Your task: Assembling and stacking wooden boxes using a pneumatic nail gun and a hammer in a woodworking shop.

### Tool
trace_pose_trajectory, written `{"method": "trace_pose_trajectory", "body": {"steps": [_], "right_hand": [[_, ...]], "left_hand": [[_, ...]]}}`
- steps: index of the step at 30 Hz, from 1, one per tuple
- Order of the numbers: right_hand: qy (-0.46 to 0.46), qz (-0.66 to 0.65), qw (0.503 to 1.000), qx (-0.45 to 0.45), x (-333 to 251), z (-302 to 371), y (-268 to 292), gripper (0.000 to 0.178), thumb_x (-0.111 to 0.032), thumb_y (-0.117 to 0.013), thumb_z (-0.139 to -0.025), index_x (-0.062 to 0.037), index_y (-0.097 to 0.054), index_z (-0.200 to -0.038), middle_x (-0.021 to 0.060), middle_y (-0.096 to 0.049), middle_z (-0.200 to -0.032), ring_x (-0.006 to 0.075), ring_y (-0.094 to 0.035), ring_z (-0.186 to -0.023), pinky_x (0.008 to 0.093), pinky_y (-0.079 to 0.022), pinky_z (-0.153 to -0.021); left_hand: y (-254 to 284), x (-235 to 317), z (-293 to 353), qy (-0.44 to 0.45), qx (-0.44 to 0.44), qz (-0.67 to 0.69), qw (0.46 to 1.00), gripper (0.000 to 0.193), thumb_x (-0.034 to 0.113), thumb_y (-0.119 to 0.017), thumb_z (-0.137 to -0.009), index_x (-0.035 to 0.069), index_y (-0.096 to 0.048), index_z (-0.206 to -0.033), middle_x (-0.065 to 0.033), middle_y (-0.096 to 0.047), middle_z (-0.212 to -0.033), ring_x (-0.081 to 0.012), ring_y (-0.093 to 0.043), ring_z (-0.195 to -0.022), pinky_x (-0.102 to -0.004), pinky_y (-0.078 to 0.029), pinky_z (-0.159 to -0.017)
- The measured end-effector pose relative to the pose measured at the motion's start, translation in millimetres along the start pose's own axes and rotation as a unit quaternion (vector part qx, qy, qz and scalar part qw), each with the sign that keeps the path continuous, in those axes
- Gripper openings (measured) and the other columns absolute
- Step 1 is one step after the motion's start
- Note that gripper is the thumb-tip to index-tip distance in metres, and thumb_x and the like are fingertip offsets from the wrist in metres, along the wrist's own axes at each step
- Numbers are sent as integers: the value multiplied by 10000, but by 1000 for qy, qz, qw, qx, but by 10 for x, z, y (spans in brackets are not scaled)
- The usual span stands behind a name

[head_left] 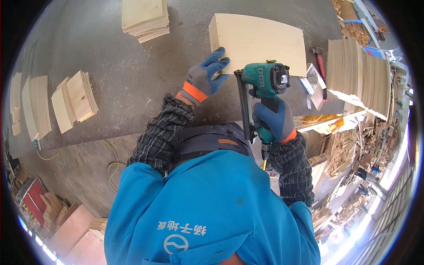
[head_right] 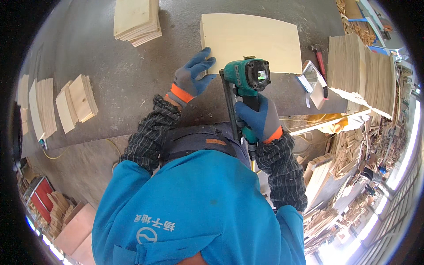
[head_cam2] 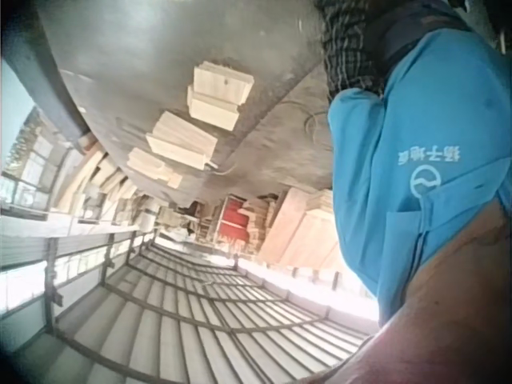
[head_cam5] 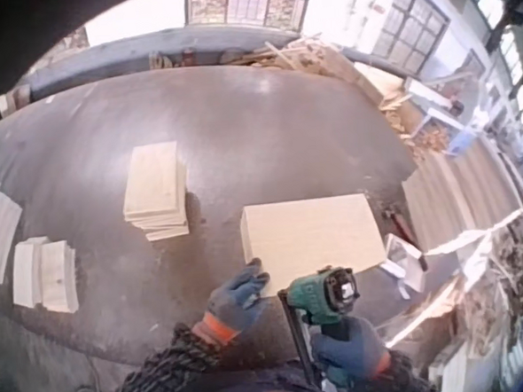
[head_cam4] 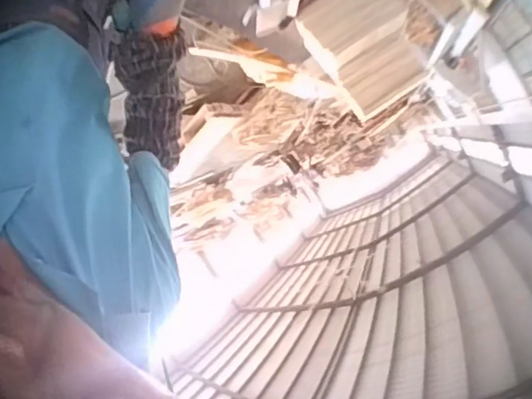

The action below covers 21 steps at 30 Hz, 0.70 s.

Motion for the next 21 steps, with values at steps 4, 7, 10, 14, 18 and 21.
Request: {"method": "trace_pose_trajectory", "body": {"steps": [4, 7, 10, 14, 18, 21], "right_hand": [[-8, 17, 1000, -6, 20, -73, -54, 497, -180, -659, -950, 16, -642, -1407, 40, -628, -779, 131, -602, -632, 286, -479, -582], [7, 29, 1000, -6, 59, -122, -52, 502, -183, -664, -944, 16, -642, -1405, 43, -630, -787, 130, -602, -633, 282, -479, -584], [14, 39, 999, -7, 87, -155, -80, 497, -180, -665, -942, 13, -646, -1399, 41, -629, -785, 129, -603, -635, 281, -484, -587], [9, 34, 999, -9, 92, -166, -110, 490, -177, -665, -941, 12, -649, -1392, 40, -631, -788, 125, -604, -637, 280, -486, -589], [-7, 76, 997, -2, 116, -191, -62, 447, -215, -705, -942, 6, -716, -1330, 62, -747, -911, 119, -656, -759, 312, -547, -706], [-9, 57, 998, -2, 93, -172, -93, 424, -199, -698, -945, -7, -727, -1323, 58, -739, -891, 109, -647, -730, 305, -538, -682]], "left_hand": [[40, 9, -18, -10, -3, 19, 1000, 514, 108, -913, -810, 74, -756, -1298, -185, -610, -1533, -332, -676, -1320, -402, -590, -1079], [58, -8, -29, -5, -18, 33, 999, 515, 101, -910, -812, 84, -757, -1304, -179, -602, -1543, -331, -646, -1360, -405, -577, -1103], [35, -72, -18, -1, -30, 50, 998, 520, 93, -902, -818, 92, -753, -1316, -175, -594, -1553, -333, -612, -1401, -407, -556, -1136], [2, -97, -13, -2, -40, 55, 998, 560, 87, -893, -825, 107, -728, -1360, -167, -577, -1571, -337, -570, -1444, -412, -527, -1183], [-4, -101, -19, -7, -42, 43, 998, 593, 84, -892, -820, 120, -713, -1384, -163, -568, -1580, -337, -567, -1447, -415, -527, -1187], [4, -94, -17, -6, -38, 45, 998, 599, 79, -890, -816, 129, -712, -1386, -164, -568, -1579, -338, -567, -1447, -414, -531, -1184]]}}
Point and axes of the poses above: each hand's wrist, its own z-axis away from the middle knuckle, its own y-axis out of the back of the hand, x = y × z, the point moved 5 cm from there along -z, towards the middle knuckle
